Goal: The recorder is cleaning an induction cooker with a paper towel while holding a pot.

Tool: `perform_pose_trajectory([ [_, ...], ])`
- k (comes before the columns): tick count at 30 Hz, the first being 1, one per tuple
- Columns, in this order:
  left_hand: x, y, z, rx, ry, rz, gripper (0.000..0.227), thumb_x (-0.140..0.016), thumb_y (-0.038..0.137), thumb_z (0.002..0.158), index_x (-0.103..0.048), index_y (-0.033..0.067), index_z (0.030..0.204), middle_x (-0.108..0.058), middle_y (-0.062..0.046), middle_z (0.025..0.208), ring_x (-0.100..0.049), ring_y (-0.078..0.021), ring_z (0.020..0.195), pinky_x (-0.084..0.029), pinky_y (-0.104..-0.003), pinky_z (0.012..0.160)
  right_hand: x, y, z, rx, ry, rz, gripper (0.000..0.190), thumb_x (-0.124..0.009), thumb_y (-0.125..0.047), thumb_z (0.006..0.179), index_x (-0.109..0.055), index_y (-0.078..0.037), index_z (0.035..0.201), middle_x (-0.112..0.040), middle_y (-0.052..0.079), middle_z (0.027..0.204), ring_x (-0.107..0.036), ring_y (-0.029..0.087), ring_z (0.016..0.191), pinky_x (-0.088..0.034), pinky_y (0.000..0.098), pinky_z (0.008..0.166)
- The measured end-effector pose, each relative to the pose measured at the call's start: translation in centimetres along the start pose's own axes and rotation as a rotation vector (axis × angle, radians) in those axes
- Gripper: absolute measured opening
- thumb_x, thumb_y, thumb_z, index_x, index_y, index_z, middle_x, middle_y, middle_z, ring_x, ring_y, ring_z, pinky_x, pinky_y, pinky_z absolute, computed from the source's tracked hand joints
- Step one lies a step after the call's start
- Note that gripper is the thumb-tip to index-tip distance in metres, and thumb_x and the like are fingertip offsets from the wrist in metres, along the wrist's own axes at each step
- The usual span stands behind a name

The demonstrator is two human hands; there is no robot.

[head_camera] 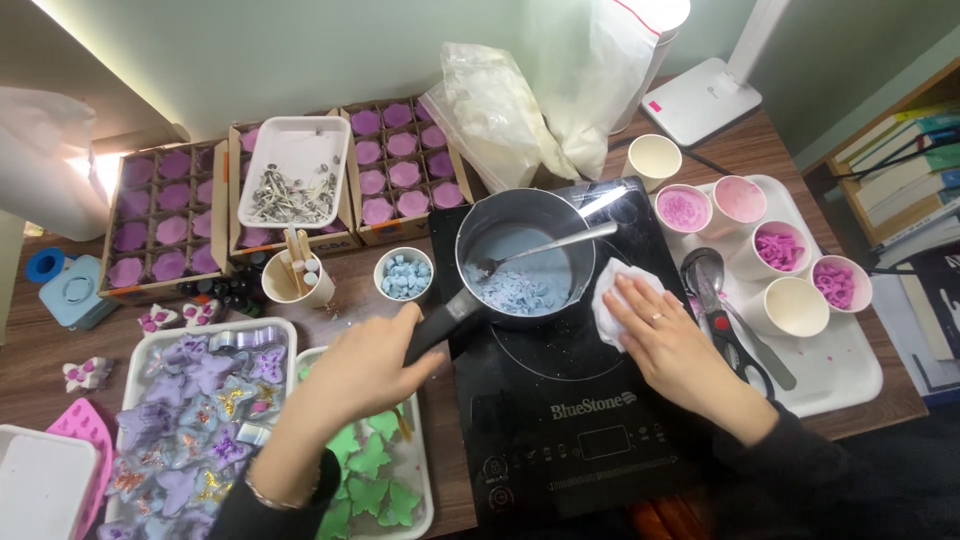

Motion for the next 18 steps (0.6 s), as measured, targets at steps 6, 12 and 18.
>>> perform_pose_trajectory([
  [6,-4.3,-0.8,0.0,0.072,-0.341,-0.57,0.039,-0.073,0.028,0.082,-0.057,0.0041,0.109,-0.069,-0.012,0.074,-0.07,-0.0235,0.063,-0.055,-0.038,0.057,-0.2,-2.1,0.0,0.053,-0.127,0.045,0.063,-0.057,-0.009,0.089,-0.043,-0.012,0.15,-0.035,0.014,0.162,-0.027,0.035,0.152,-0.026,0.0564,0.116],
  [12,-3.7,0.2,-0.4,0.077,-0.172,-0.636,0.039,-0.072,0.026,0.084,-0.056,0.0035,0.112,-0.067,-0.013,0.075,-0.068,-0.0224,0.062,-0.051,-0.037,0.057,0.1,-4.3,-3.6,0.162,-0.268,0.108,0.062,-0.058,-0.01,0.09,-0.046,-0.013,0.15,-0.04,0.012,0.16,-0.031,0.032,0.149,-0.027,0.0503,0.116],
  [18,-1.0,0.7,-2.1,0.133,-0.17,-0.686,0.037,-0.07,0.026,0.085,-0.055,0.0061,0.113,-0.064,-0.01,0.068,-0.066,-0.0197,0.053,-0.05,-0.036,0.049,0.6,1.3,1.3,0.062,-0.1,0.092,0.054,-0.053,-0.007,0.093,-0.052,-0.009,0.146,-0.05,0.016,0.153,-0.042,0.031,0.145,-0.033,0.0453,0.117],
])
Point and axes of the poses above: each hand's wrist, its own z-axis towards the middle knuckle, its own x-axis out of the back of the hand, y = z × x, the point moved 5 cm from there along z, towards the middle knuckle
